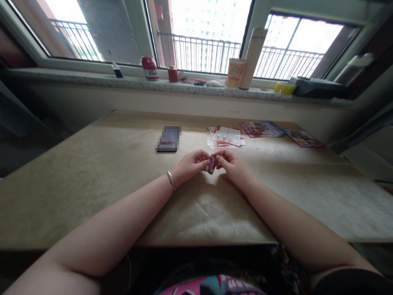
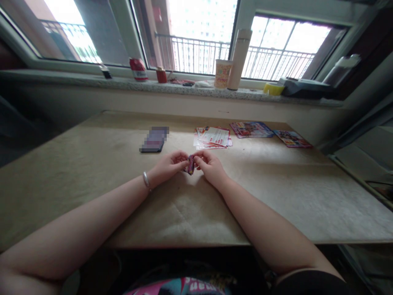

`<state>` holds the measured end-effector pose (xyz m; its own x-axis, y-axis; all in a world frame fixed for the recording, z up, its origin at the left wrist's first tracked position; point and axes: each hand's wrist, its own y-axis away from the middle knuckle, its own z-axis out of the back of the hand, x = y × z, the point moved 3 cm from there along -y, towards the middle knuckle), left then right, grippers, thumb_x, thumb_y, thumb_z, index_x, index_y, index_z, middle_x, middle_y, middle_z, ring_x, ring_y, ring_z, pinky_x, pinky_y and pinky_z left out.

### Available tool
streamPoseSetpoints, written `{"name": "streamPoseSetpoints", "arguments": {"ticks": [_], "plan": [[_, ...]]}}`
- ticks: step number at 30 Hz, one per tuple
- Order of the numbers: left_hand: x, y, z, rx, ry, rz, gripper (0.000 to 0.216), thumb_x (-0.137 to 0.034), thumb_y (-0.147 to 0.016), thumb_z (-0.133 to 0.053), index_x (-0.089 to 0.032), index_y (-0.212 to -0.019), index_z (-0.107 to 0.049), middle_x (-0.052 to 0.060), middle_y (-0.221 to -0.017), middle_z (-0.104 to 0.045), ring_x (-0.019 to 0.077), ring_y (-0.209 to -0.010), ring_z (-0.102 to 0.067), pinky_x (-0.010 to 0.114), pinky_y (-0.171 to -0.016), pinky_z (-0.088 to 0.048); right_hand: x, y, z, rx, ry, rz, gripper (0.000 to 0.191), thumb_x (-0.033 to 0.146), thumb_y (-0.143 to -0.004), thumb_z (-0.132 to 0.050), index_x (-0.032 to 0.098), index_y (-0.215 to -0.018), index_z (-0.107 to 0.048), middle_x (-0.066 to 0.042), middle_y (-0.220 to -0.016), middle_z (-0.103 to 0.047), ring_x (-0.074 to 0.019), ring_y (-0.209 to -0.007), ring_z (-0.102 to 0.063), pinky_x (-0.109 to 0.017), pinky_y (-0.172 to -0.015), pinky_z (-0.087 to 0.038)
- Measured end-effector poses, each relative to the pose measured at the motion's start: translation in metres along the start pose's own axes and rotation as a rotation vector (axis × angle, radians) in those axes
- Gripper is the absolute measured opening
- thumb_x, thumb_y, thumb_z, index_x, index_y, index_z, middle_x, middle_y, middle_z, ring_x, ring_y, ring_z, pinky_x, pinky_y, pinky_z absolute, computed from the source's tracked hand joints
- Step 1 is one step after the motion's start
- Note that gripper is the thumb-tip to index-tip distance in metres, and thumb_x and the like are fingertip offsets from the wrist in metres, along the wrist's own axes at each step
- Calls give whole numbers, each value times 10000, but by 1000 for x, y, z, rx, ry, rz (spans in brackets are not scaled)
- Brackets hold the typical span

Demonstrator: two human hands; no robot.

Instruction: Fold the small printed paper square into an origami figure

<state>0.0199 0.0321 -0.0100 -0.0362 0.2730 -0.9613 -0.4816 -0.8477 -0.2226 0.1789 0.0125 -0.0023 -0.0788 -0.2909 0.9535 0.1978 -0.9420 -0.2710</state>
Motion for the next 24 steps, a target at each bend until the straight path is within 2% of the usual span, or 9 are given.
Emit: {"name": "streamPoseSetpoints", "arguments": {"ticks": [9, 12, 16, 20, 24], "plan": [[-4, -1, -1, 29, 50, 13, 310, -396, -756, -690, -130, -871, -577, 42, -775, -658, 122, -685, -622, 259, -666, -491, 4, 2, 0, -7, 99, 87, 287, 457, -783, -618, 208, -917, -569, -1, -756, -584, -114, -638, -535, -252, -588, -458], [-5, -1, -2, -25, -4, 6, 309, -406, -757, -684, -138, -842, -556, 19, -710, -634, 107, -632, -601, 226, -598, -468, 6, 4, 1, -70, 181, 128, 275, 444, -793, -608, 210, -931, -564, 2, -766, -568, -114, -650, -520, -242, -571, -439], [-8, 1, -3, -101, -79, -11, 292, -392, -754, -683, -150, -802, -525, -5, -665, -602, 97, -600, -590, 198, -549, -442, 8, 7, -2, -107, 306, 157, 218, 390, -798, -614, 214, -920, -571, 36, -663, -492, -95, -565, -448, -228, -515, -388], [-11, 3, -4, -97, -61, -7, 280, -371, -753, -683, -153, -827, -523, 12, -719, -629, 116, -653, -621, 220, -594, -475, 8, 7, -4, -94, 303, 130, 191, 369, -793, -617, 211, -889, -568, 1, -759, -581, -113, -646, -528, -223, -529, -431], [-11, 4, -6, -16, -84, -20, 261, -385, -800, -629, -148, -878, -553, 33, -778, -650, 126, -701, -630, 228, -611, -474, 3, 3, -1, -111, 238, 94, 199, 383, -790, -613, 206, -865, -562, -19, -837, -623, -130, -713, -588, -242, -570, -493]]}}
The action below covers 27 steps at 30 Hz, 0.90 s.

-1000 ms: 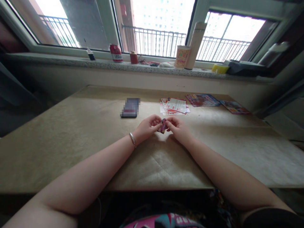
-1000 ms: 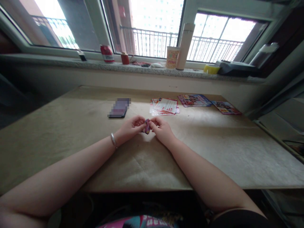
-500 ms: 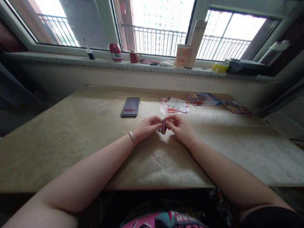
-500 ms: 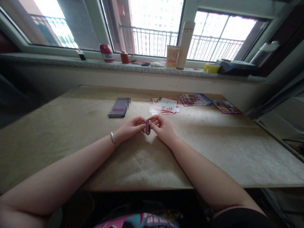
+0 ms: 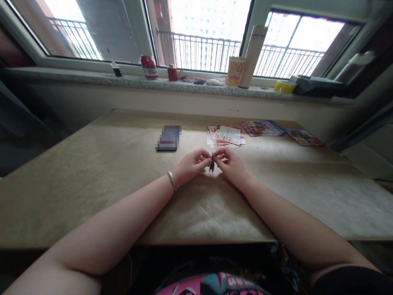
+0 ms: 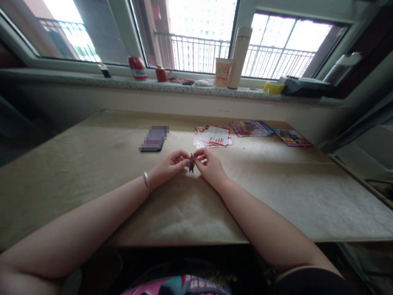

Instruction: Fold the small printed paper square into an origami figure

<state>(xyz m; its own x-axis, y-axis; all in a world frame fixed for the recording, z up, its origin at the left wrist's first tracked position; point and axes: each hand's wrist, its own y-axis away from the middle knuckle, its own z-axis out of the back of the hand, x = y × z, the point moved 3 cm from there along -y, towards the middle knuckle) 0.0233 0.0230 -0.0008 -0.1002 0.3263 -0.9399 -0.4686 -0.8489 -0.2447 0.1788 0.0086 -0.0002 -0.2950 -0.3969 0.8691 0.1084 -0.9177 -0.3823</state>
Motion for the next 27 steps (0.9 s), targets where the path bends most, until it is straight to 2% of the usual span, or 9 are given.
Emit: {"name": "streamPoseSetpoints", "arguments": {"ticks": [4, 7, 10, 14, 18, 22, 27], "plan": [[2, 0, -3, -3, 23, -22, 271, -361, -790, -644, -159, -928, -526, 14, -802, -631, 108, -688, -628, 205, -591, -463, -6, -1, -1, 16, -109, -31, 210, 393, -784, -615, 206, -848, -544, -8, -794, -614, -133, -698, -612, -270, -604, -538], [4, -1, -1, -55, 19, -41, 379, -345, -768, -673, -178, -1052, -486, -12, -781, -611, 92, -650, -614, 195, -579, -462, -4, 0, -4, 82, -158, -50, 204, 389, -794, -602, 205, -854, -541, -10, -802, -619, -128, -691, -621, -279, -625, -547], [5, -2, 0, -34, 17, -37, 426, -366, -775, -665, -179, -1113, -486, -8, -772, -615, 106, -673, -621, 212, -608, -476, 0, 2, -5, 144, -189, -47, 197, 377, -803, -589, 205, -889, -543, -17, -840, -630, -128, -702, -632, -287, -639, -550], [4, -2, 2, 2, 16, -10, 399, -408, -790, -641, -159, -1085, -537, 13, -772, -626, 126, -694, -626, 225, -612, -475, -1, 2, -4, 148, -179, -53, 199, 358, -791, -605, 213, -909, -538, -6, -814, -636, -131, -691, -638, -288, -630, -550], [4, -4, 6, -51, -141, -8, 315, -380, -797, -628, -159, -1018, -590, 2, -737, -592, 114, -651, -575, 224, -593, -454, -5, 1, -5, 150, -185, -79, 204, 330, -772, -618, 211, -913, -531, 10, -745, -624, -133, -652, -643, -290, -619, -544], [5, -5, 7, -66, -264, -22, 250, -387, -776, -636, -149, -852, -641, 46, -878, -593, 140, -742, -592, 267, -676, -485, -6, 1, -5, 158, -188, -63, 211, 306, -757, -626, 205, -918, -535, 0, -820, -617, -120, -649, -633, -271, -605, -532], [10, -5, 5, -23, -140, 78, 327, -451, -749, -655, -135, -812, -602, 43, -815, -629, 149, -722, -606, 278, -673, -484, -7, 0, -5, 191, -225, -66, 235, 328, -769, -626, 208, -955, -546, -3, -838, -619, -112, -656, -616, -264, -614, -528]]}}
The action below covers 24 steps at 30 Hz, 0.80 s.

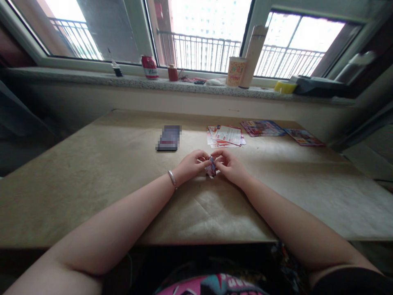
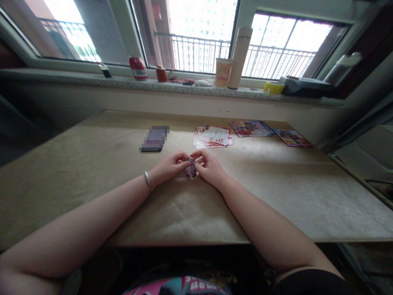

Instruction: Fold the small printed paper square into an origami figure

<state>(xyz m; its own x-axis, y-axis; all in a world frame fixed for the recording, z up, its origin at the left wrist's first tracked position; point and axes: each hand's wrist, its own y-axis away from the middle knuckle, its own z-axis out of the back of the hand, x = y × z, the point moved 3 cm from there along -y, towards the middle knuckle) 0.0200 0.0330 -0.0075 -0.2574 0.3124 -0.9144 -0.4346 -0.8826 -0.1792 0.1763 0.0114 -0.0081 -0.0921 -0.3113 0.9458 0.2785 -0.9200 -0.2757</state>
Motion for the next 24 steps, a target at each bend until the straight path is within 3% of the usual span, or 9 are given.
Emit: {"name": "streamPoseSetpoints", "arguments": {"ticks": [4, 9, 17, 24], "plan": [[-1, 1, -2, 109, 181, 51, 381, -479, -715, -684, -127, -820, -579, 42, -781, -663, 145, -708, -617, 268, -665, -482, -4, -1, 1, 93, -165, -38, 299, 372, -747, -674, 218, -972, -550, 17, -796, -619, -108, -657, -615, -252, -612, -526], [-4, 3, 1, 114, 174, 37, 345, -445, -696, -705, -129, -764, -582, 22, -725, -658, 132, -682, -604, 251, -651, -471, -10, -2, 2, 173, -222, -102, 325, 409, -740, -695, 221, -978, -580, 11, -805, -657, -120, -704, -636, -258, -647, -521], [-2, 3, 0, 113, 158, 51, 303, -405, -719, -681, -125, -775, -582, 26, -703, -658, 138, -658, -607, 257, -638, -468, 0, 0, 2, 57, 53, 1, 243, 383, -758, -656, 194, -893, -584, 38, -620, -588, -85, -524, -533, -208, -489, -411], [1, 1, 0, 80, 113, 32, 305, -415, -730, -672, -128, -775, -577, 29, -710, -652, 127, -645, -596, 242, -612, -458, 13, 5, 3, -57, 307, 208, 76, 246, -778, -596, 212, -842, -574, -8, -816, -621, -108, -686, -581, -230, -592, -489]]}}
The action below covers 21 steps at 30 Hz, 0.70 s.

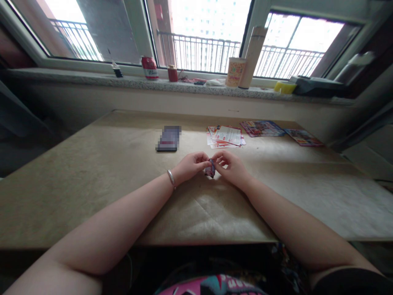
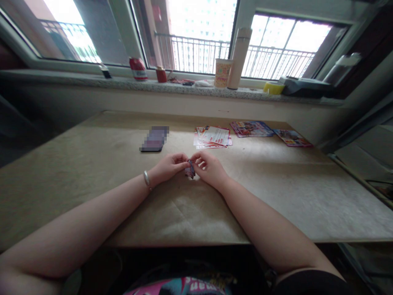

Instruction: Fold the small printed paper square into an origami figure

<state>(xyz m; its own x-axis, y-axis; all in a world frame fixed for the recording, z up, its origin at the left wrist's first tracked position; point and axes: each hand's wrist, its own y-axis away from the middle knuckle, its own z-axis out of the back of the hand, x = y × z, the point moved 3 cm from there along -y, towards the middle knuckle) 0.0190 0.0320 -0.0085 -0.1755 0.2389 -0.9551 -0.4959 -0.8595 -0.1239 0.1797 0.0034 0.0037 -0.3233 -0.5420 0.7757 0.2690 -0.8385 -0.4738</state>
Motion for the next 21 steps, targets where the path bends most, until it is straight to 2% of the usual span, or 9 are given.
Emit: {"name": "streamPoseSetpoints", "arguments": {"ticks": [5, 11, 17, 21], "plan": [[2, 0, -2, 40, 98, 20, 359, -447, -698, -703, -133, -787, -554, 16, -703, -648, 116, -627, -599, 238, -608, -461, 1, 0, 1, 57, 22, 23, 82, 148, -743, -559, 206, -797, -538, -2, -802, -568, -110, -716, -558, -220, -604, -486], [-1, 2, -5, 131, 102, 53, 359, -456, -690, -707, -136, -768, -566, -4, -645, -632, 110, -597, -588, 228, -582, -451, 3, 0, 2, 175, 18, 31, 109, 122, -722, -541, 201, -790, -510, 9, -779, -547, -104, -705, -540, -220, -618, -475], [-4, 4, -7, 173, 146, 71, 378, -471, -697, -705, -136, -782, -553, -2, -626, -628, 117, -582, -597, 236, -578, -460, 7, -1, 7, 262, 100, 145, 140, 86, -698, -536, 194, -785, -529, -4, -815, -541, -109, -729, -534, -217, -613, -468], [-5, 5, -7, 194, 162, 86, 394, -477, -700, -708, -137, -800, -537, -2, -647, -632, 112, -588, -602, 233, -583, -464, 10, -1, 11, 250, 196, 227, 132, 100, -719, -553, 199, -805, -570, -18, -846, -555, -114, -732, -545, -228, -618, -466]]}}
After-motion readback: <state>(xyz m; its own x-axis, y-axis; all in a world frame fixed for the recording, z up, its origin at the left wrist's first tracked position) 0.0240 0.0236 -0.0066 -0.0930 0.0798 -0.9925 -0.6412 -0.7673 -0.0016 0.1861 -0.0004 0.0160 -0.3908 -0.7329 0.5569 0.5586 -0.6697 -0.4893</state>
